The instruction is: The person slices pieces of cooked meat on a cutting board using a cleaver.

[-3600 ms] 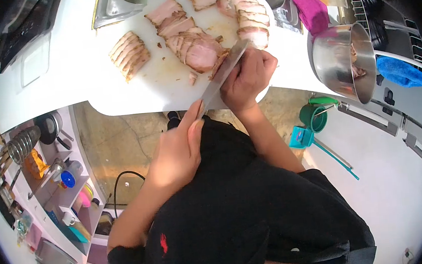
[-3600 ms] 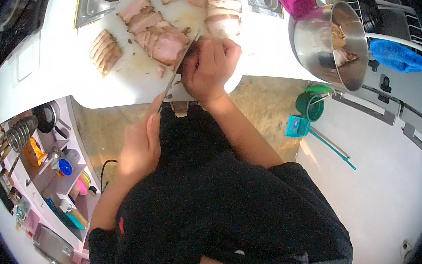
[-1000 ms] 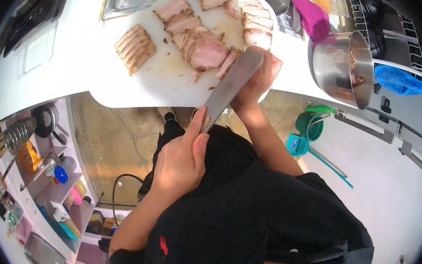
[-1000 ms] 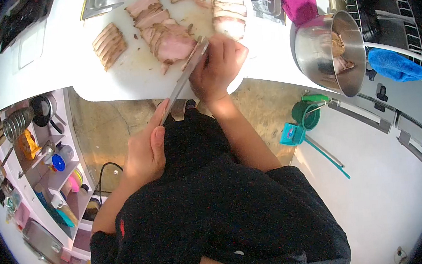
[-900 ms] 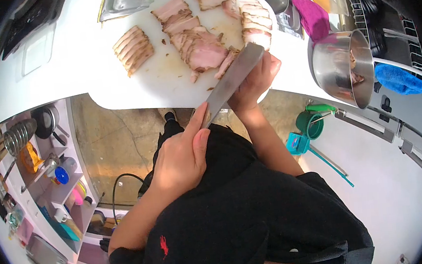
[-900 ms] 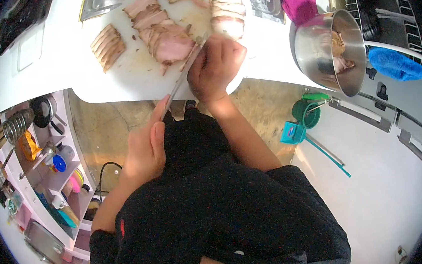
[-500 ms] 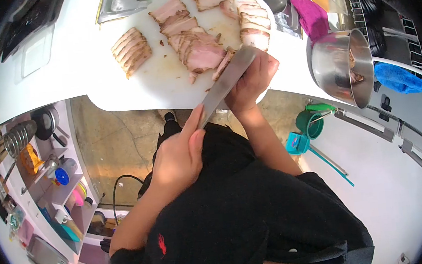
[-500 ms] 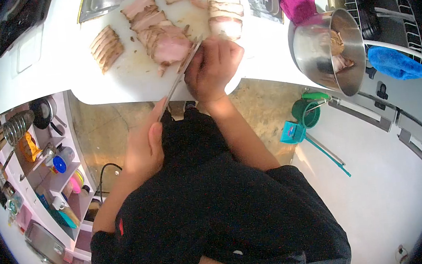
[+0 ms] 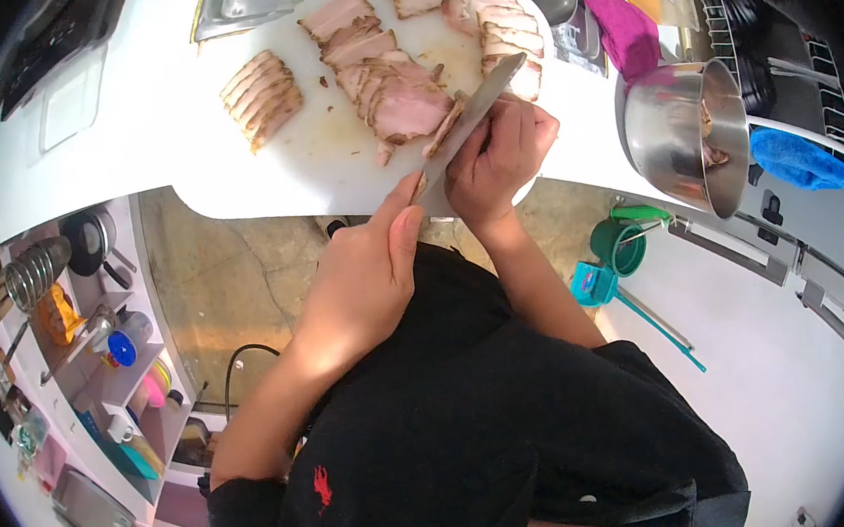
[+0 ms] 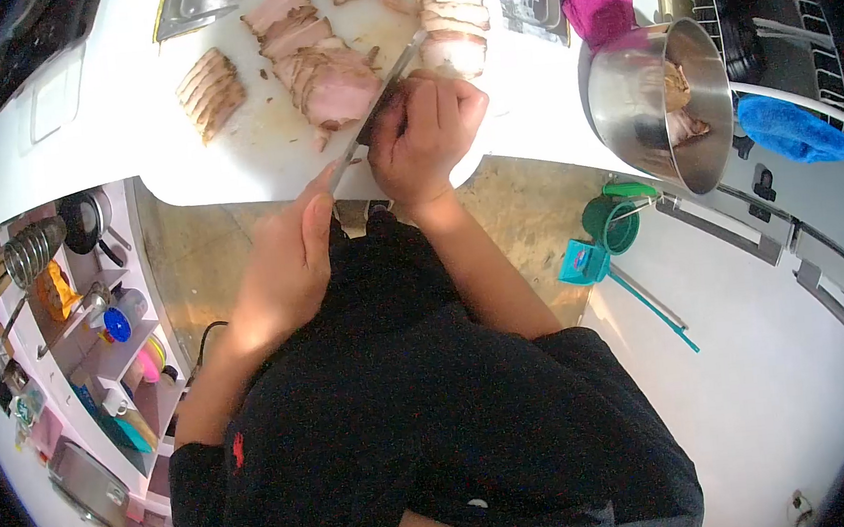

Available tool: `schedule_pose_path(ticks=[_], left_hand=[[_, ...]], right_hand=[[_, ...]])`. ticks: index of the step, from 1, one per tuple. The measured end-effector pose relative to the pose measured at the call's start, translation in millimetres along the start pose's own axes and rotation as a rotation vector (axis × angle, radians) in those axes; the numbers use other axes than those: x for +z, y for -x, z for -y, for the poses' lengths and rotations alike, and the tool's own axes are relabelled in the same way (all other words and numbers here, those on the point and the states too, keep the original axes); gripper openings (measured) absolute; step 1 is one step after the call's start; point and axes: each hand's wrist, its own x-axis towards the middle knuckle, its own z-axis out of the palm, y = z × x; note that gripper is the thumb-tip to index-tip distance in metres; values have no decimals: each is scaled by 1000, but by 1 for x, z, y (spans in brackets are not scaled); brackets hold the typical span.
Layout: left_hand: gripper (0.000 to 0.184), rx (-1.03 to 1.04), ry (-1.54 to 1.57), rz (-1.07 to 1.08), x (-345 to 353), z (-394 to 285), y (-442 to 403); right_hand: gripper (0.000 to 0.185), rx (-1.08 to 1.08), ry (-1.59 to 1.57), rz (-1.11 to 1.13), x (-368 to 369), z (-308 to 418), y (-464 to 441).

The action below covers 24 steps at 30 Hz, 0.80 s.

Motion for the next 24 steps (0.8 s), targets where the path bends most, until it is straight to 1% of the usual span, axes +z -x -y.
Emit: schedule_pose_path(ticks=[2, 4, 6, 8, 11, 14, 17, 20, 24], left_hand=[[40, -93, -35, 41, 0, -3, 9], [40, -87, -31, 19, 1, 10, 28], [41, -134, -37, 47, 0, 13, 33], [41, -246, -51, 114, -6, 4, 34], [40, -131, -71, 47, -1, 2, 20], [39, 24, -19, -71, 9, 1, 1], [38, 8, -15, -22, 9, -3, -15], [38, 146, -6, -120, 13, 7, -12], [38, -104, -66, -2, 4, 1, 18]], right_hand=[[7, -6, 3, 14, -2, 0, 0], [7, -9, -22, -20, 1, 0, -2], [7, -9, -19, -36, 1, 0, -3], [7, -11, 1, -25, -1, 2, -4], [8, -19, -50, -34, 3, -3, -2], [9, -22, -31, -15, 2, -1, -3], [10, -12, -21, -9, 1, 0, -2], [11, -31, -7, -20, 0, 1, -3], [7, -11, -9, -18, 0, -1, -4]])
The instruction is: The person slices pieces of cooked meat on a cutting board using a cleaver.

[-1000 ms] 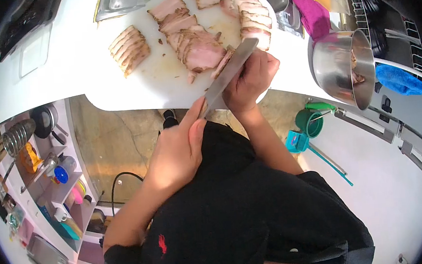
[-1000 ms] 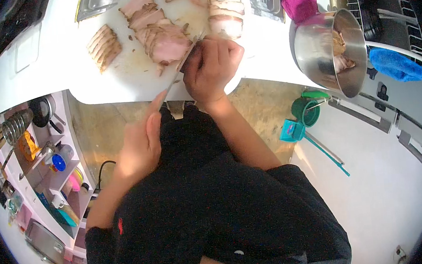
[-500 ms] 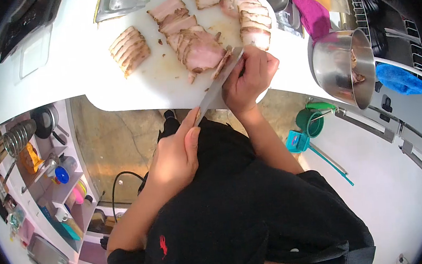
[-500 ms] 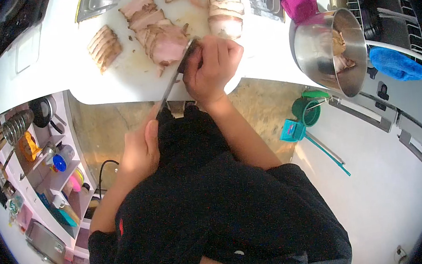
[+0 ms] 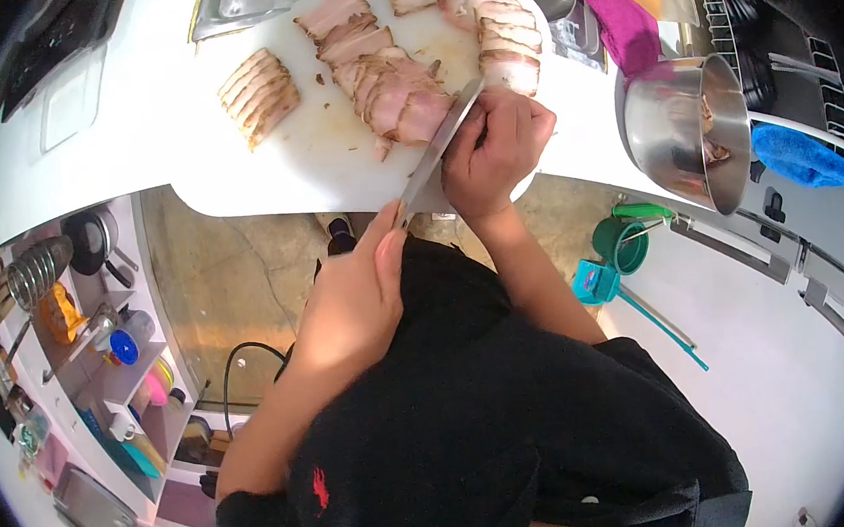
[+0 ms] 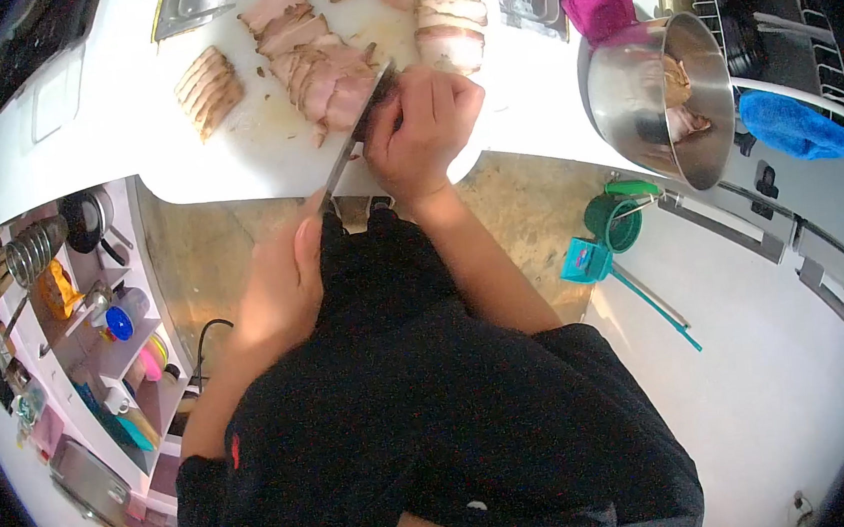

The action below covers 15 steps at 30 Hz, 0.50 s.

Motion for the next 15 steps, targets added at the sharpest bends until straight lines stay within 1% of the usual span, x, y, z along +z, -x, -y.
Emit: schedule_pose_path(ticks=[2, 5, 8, 11, 14, 15], left_hand=[[39, -133, -48, 79, -6, -6, 7], [36, 43, 9, -55, 4, -7, -9], [33, 48, -15, -10, 7, -20, -39], [32, 231, -70, -104, 15, -20, -59], [33, 208, -74, -88, 16, -18, -55], [34, 126, -84, -76, 14, -20, -49]], right_hand=[[10, -1, -16, -1, 1, 1, 1], [9, -15, -24, 20, 1, -2, 2], [8, -20, -27, 3, 1, -1, 1], [7, -21, -18, 6, 0, -1, 1], [7, -16, -19, 4, 0, -1, 1], [6, -9, -20, 12, 0, 0, 0]])
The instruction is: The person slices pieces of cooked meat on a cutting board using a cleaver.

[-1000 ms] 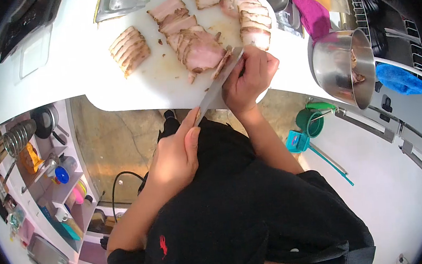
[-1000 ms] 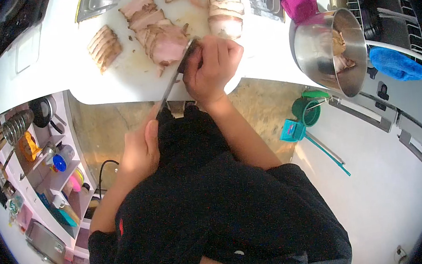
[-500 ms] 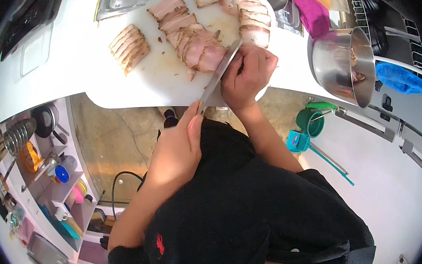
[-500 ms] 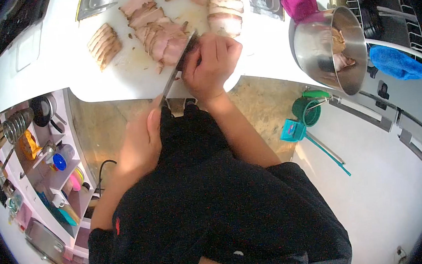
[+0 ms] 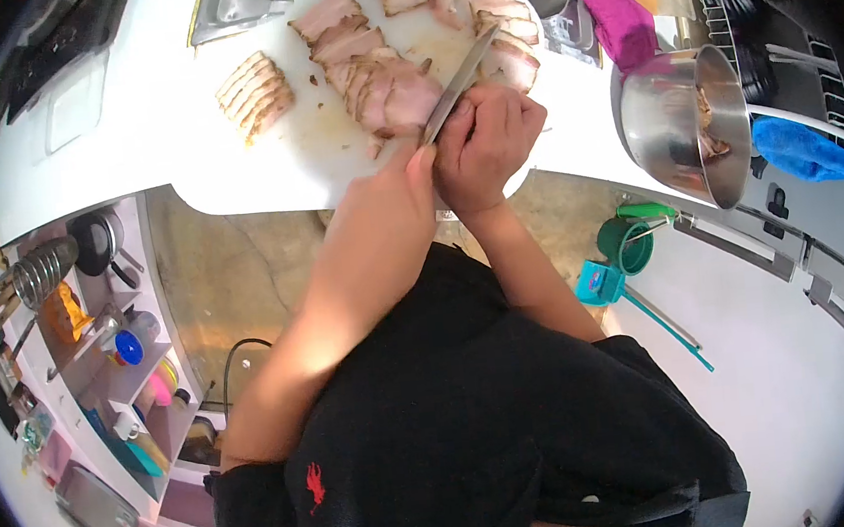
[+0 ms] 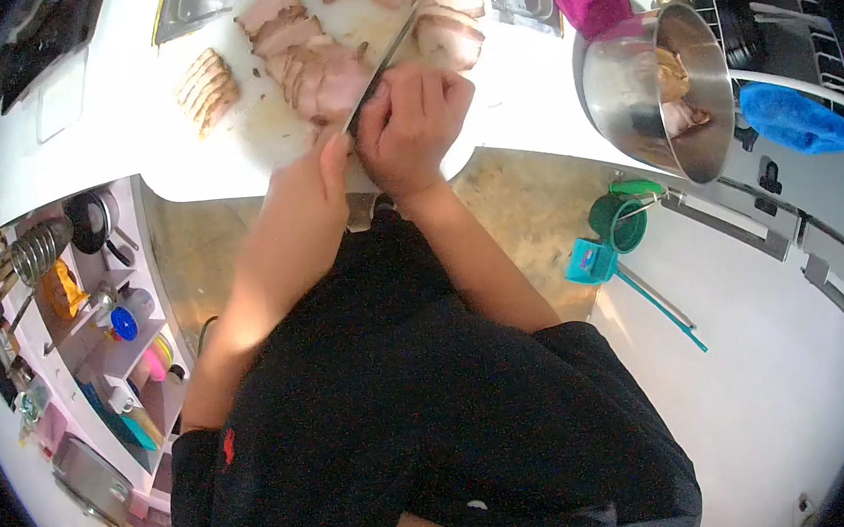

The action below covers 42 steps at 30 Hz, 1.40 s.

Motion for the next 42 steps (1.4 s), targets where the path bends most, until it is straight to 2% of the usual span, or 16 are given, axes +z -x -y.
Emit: schedule_pose_path(ticks=[2, 8, 11, 14, 23, 35, 42], left_hand=[[36, -155, -24, 31, -8, -5, 23], [42, -293, 146, 146, -30, 3, 51], [44, -137, 120, 38, -17, 9, 63], [46, -169, 112, 110, -21, 6, 69], [47, -82, 100, 107, -13, 19, 85], [48, -142, 54, 168, -20, 12, 77], [43, -19, 144, 66, -15, 8, 54]], right_hand=[[5, 11, 4, 10, -3, 1, -1], [6, 63, -57, 12, -10, 5, -4], [8, 66, -54, 29, -10, 3, 0], [11, 44, -38, -38, -6, 4, 4], [22, -50, -22, -30, -2, -7, 8], [21, -31, 1, 23, -2, -8, 9], [16, 4, -14, 40, -3, -5, 6]])
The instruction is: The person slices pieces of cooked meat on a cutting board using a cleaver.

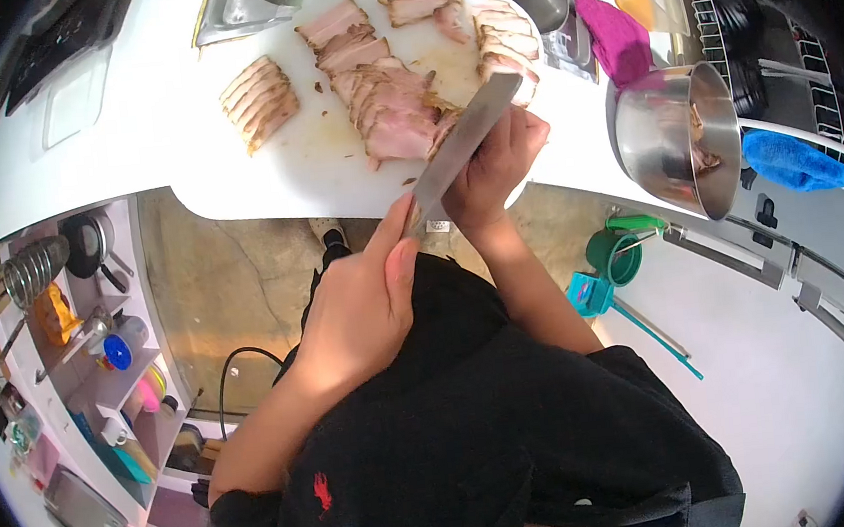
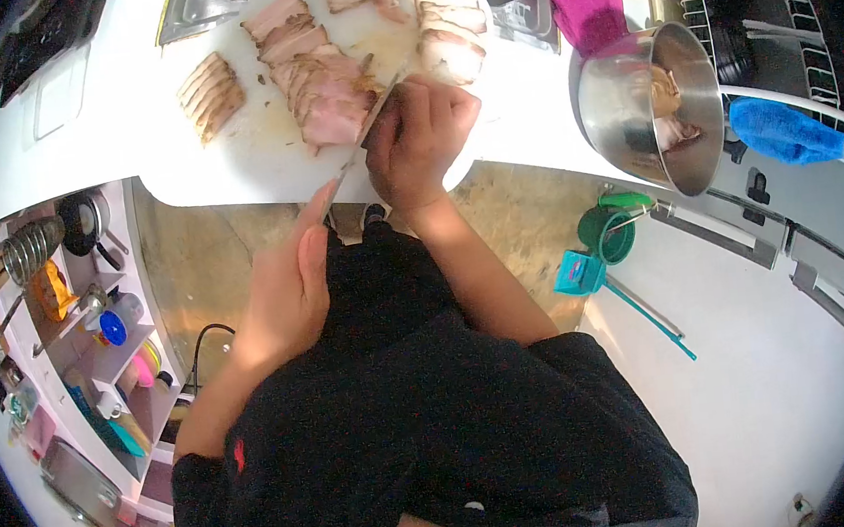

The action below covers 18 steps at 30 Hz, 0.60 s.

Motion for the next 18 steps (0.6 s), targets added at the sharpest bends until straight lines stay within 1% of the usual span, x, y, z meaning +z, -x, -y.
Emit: schedule_pose_path(ticks=[5, 8, 12, 14, 16, 17, 18], left_hand=[[42, 49, 18, -38, 3, -7, -18], [42, -35, -22, 18, 2, 1, -3], [42, -30, -23, 5, 3, 22, 23], [41, -52, -44, 8, 1, 19, 25], [41, -139, -57, 63, -7, 3, 15], [41, -181, -63, 91, -8, -2, 8], [40, -87, -34, 33, -4, 0, 1]], right_hand=[[11, 2, 2, 2, 0, 2, -2], [9, 18, 3, -19, -1, 5, -4], [8, 9, -17, -27, -1, 3, -3], [12, 10, -4, -27, -1, 2, -2], [7, 8, -9, -35, 1, 3, -3], [8, 6, -11, -39, 1, 4, -4], [8, 9, -16, -37, 1, 5, -5]])
